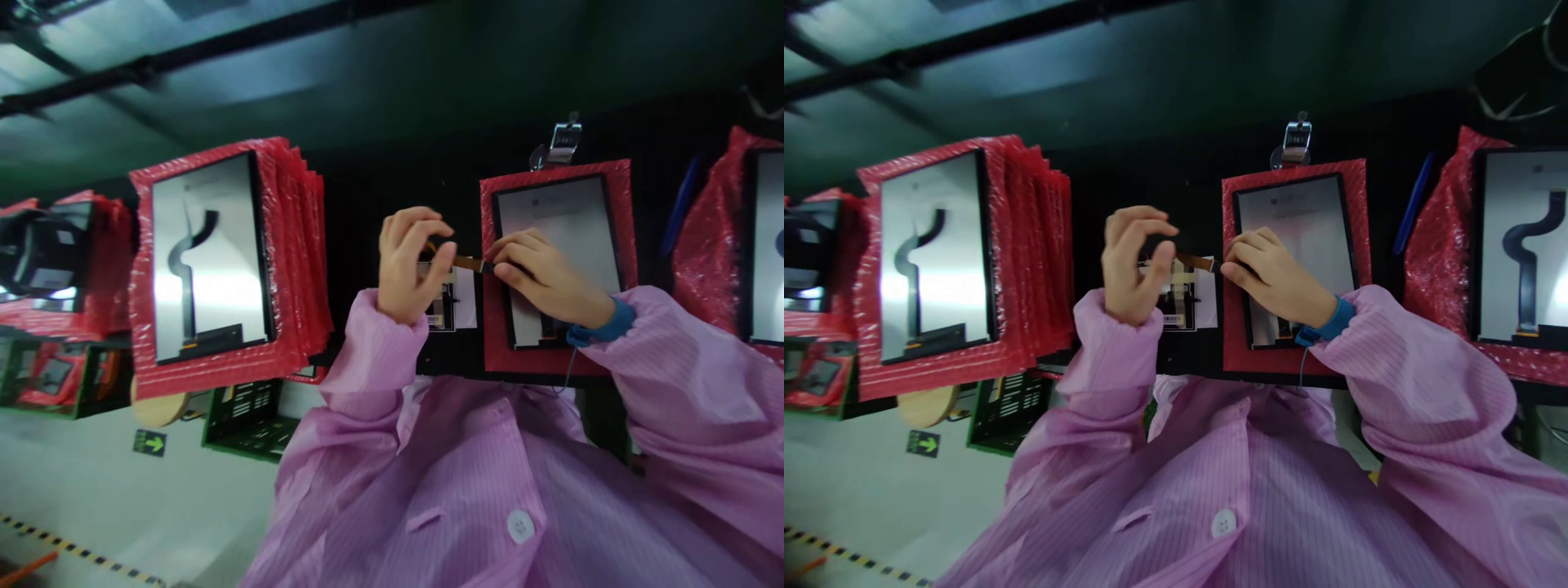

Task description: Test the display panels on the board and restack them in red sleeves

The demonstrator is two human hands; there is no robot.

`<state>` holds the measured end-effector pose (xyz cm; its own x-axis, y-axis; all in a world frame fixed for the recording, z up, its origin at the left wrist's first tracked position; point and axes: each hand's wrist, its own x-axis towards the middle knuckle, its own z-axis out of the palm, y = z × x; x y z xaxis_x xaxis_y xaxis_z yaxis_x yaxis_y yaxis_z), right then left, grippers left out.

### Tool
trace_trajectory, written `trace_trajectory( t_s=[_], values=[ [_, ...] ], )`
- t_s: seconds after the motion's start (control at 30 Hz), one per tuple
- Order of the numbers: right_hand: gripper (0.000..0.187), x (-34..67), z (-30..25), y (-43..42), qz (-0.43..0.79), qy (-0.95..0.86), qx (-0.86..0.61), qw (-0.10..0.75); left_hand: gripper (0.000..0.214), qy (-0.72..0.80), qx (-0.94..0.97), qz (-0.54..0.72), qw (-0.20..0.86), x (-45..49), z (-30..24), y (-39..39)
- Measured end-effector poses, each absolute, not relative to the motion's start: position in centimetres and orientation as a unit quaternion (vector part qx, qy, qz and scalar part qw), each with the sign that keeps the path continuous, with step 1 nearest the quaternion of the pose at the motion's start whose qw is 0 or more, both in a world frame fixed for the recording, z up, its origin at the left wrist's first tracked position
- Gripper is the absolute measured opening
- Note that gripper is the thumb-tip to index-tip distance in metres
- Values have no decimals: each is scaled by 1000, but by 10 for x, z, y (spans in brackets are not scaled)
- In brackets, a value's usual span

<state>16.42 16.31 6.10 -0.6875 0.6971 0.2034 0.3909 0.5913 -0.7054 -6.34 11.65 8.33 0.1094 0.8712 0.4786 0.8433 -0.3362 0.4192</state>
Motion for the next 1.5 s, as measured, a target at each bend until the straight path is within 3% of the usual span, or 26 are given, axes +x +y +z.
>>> trace_trajectory(
  t_s=[0.13, 0.3, 0.43, 0.53, 0.67, 0.8, 0.87, 1.0, 1.07, 1.2, 1.5],
  values=[
    [43, 165, 64, 161, 321, -850, -318, 270, 13, 628, 692, 354, -40, -63, 75, 63],
    [41, 166, 61, 165, 291, -849, -341, 281, 29, 647, 716, 264, 5, -52, 36, 16],
    [32, 164, 73, 150, 210, -835, -385, 331, 23, 588, 762, 270, 11, -42, 39, 22],
    [28, 152, 99, 105, 144, -832, -393, 364, 21, 503, 840, 203, 29, -19, 59, 52],
    [39, 127, 121, 42, 61, -826, -453, 330, 17, 484, 861, 149, 48, 30, 85, 97],
    [16, 113, 117, 27, 16, -791, -504, 347, 17, 456, 878, 125, 71, 72, 97, 120],
    [14, 107, 113, 25, 10, -784, -509, 354, 24, 407, 904, 117, 55, 85, 100, 123],
    [32, 90, 109, 3, 13, -844, -465, 267, 44, 307, 947, 94, 23, 102, 116, 120],
    [30, 87, 107, -12, -11, -863, -438, 253, 51, 285, 954, 88, 17, 105, 125, 119],
    [8, 98, 105, -26, -104, -776, -526, 331, 58, 276, 957, 84, 13, 105, 131, 120],
    [16, 114, 102, -26, -77, -714, -554, 421, 56, 240, 966, 80, 48, 108, 119, 124]
  ],
)
